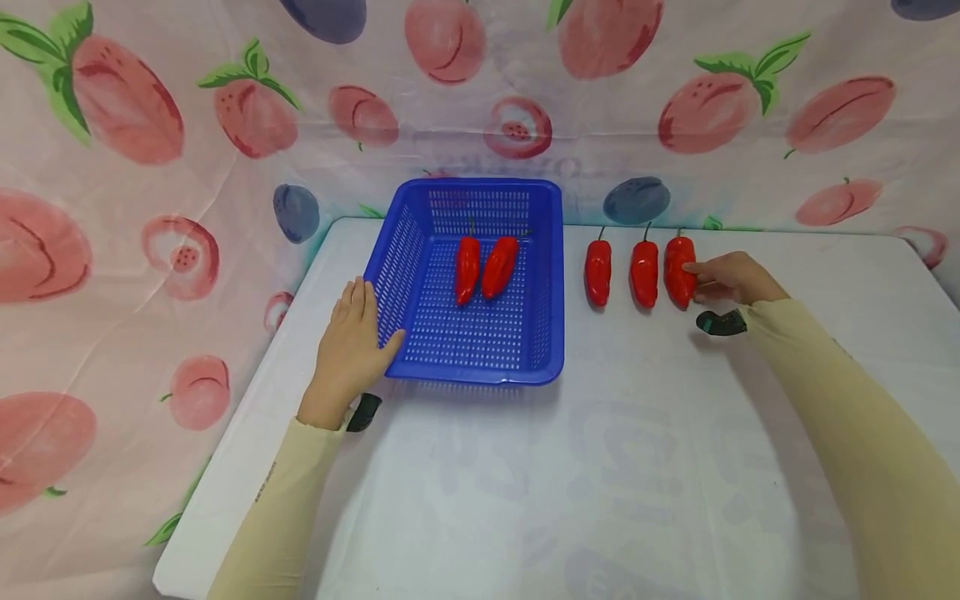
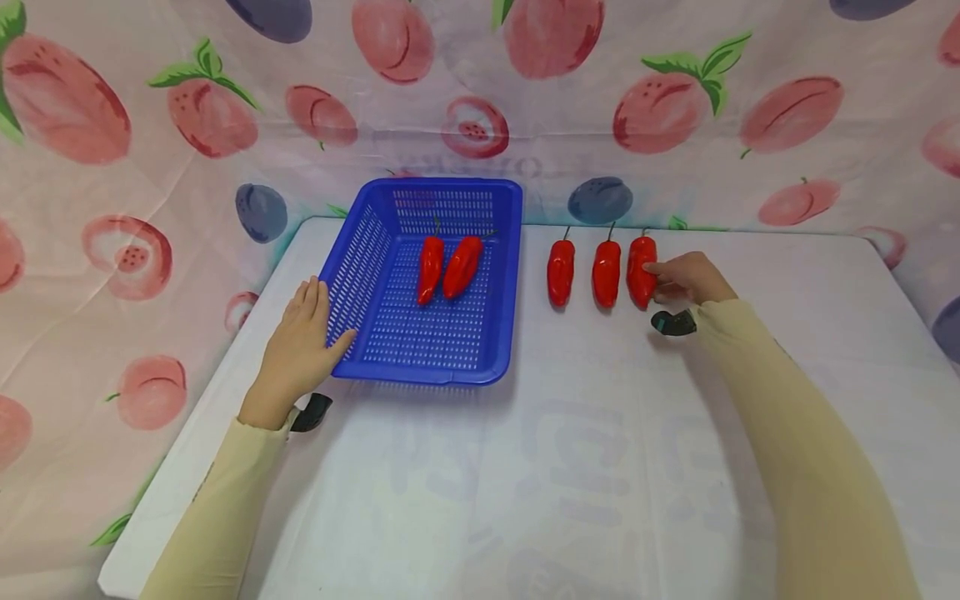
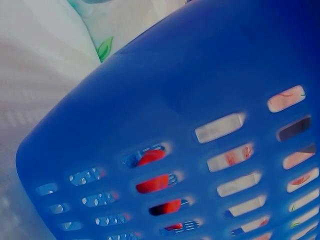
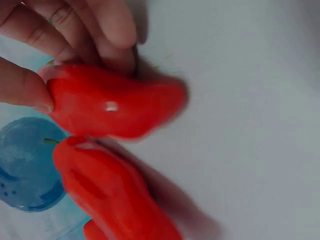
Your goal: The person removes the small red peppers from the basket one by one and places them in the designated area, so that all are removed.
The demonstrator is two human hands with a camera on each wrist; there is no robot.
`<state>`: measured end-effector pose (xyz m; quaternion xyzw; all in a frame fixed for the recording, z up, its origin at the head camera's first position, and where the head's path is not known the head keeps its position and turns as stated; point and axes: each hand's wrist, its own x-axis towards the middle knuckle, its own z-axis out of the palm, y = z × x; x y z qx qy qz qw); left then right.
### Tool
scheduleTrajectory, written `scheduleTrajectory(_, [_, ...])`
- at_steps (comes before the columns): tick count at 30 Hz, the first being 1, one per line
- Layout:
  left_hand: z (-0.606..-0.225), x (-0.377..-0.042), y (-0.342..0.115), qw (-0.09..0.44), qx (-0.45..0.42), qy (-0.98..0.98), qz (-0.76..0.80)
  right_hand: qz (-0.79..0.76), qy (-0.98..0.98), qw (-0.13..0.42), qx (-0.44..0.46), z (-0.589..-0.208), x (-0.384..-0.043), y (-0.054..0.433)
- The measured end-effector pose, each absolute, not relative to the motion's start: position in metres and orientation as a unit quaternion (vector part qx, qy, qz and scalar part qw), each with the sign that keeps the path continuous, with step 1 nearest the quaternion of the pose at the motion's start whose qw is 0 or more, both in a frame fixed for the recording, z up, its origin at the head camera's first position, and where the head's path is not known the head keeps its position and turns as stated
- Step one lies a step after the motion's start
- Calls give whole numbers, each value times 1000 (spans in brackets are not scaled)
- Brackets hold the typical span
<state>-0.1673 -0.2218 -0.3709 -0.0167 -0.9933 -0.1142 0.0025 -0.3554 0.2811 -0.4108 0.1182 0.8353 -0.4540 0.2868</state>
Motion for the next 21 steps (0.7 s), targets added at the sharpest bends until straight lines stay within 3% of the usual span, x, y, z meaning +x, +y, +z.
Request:
scheduleTrajectory(12, [-369, -168, -222, 5, -16, -994, -110, -490, 809, 310, 98, -414, -355, 290])
scheduleTrajectory(21, [-368, -167, -221, 2, -14, -994, -108, -555, 746, 344, 132, -417, -357, 298])
